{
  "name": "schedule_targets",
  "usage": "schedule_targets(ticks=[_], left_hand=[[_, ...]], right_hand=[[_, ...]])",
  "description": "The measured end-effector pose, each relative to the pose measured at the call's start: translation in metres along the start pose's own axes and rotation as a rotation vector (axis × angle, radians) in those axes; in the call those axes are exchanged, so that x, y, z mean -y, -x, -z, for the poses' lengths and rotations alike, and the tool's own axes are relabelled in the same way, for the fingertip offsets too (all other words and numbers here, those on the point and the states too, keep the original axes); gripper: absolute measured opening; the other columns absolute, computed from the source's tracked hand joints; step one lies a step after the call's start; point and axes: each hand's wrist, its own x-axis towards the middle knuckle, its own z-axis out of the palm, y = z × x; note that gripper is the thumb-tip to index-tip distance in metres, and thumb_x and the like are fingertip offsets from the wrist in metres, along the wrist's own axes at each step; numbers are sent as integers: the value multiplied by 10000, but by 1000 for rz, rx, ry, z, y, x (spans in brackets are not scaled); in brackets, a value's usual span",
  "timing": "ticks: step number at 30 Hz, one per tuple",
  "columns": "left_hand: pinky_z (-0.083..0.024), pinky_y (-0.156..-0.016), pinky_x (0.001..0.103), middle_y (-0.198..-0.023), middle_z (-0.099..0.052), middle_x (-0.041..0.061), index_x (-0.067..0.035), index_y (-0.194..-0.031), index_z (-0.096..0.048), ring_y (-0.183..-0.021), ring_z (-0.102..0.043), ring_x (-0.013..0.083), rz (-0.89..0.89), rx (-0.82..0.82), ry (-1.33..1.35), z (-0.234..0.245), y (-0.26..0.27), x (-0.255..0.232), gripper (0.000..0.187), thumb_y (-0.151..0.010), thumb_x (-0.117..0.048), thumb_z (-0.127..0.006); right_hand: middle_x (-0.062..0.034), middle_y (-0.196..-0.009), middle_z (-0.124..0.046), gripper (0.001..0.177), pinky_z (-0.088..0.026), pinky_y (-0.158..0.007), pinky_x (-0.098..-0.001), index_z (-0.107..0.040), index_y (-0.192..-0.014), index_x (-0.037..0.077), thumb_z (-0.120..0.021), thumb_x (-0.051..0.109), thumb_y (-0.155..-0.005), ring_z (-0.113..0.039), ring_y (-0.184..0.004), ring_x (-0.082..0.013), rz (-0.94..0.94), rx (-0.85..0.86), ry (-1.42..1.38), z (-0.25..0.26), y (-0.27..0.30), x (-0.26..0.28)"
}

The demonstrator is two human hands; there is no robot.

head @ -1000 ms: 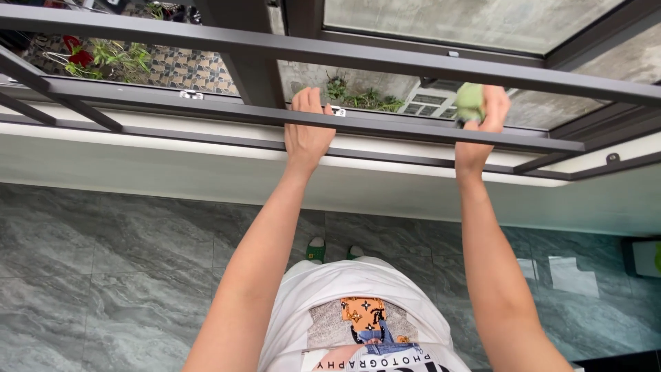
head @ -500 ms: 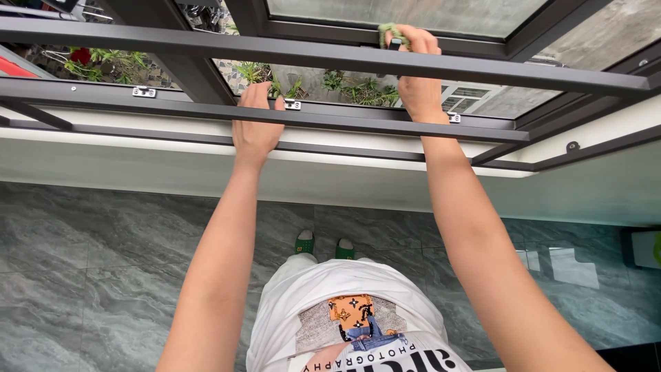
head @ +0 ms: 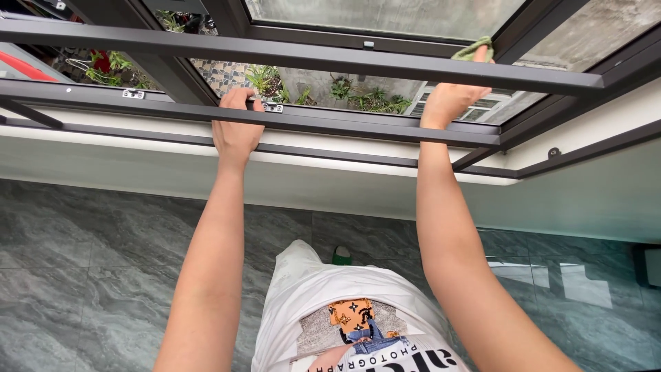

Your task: Wiping down the metal grills and frame of a window using a cloth.

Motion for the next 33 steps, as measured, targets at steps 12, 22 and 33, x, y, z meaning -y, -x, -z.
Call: schedule_targets(ticks=[12,22,33], left_hand=[[-571,-861,489,-1077,-781,93,-67,-1055,-757,-1046,-705,319,16,11,0,-2,-1,3,161,-1006,-154,-632],[-624,-884,415,-924,-714,54,-149,-961,-715,-1013,-760,288,-109,-130,-17,-10,5,12,66,-994,-188,-673],[-624,-827,408,-881,-680,19,-156,-933,-684,-990,-746,259,-60,-124,-57,-11,5,11,76,-987,-165,-631]], right_hand=[[-168,-1470,-536,656,-405,-1245,-438,-620,-1524,80,-495,-179,-935,-545,-1372,-349,552,791,-455,4,37,88],[-82,-1190,-692,737,-470,-1012,-466,-808,-1246,172,-497,-241,-721,-657,-1071,-359,693,681,55,15,33,4],[-179,-1244,-643,583,-441,-1105,-562,-792,-1287,72,-606,-124,-771,-581,-1239,-439,571,664,239,162,82,54]])
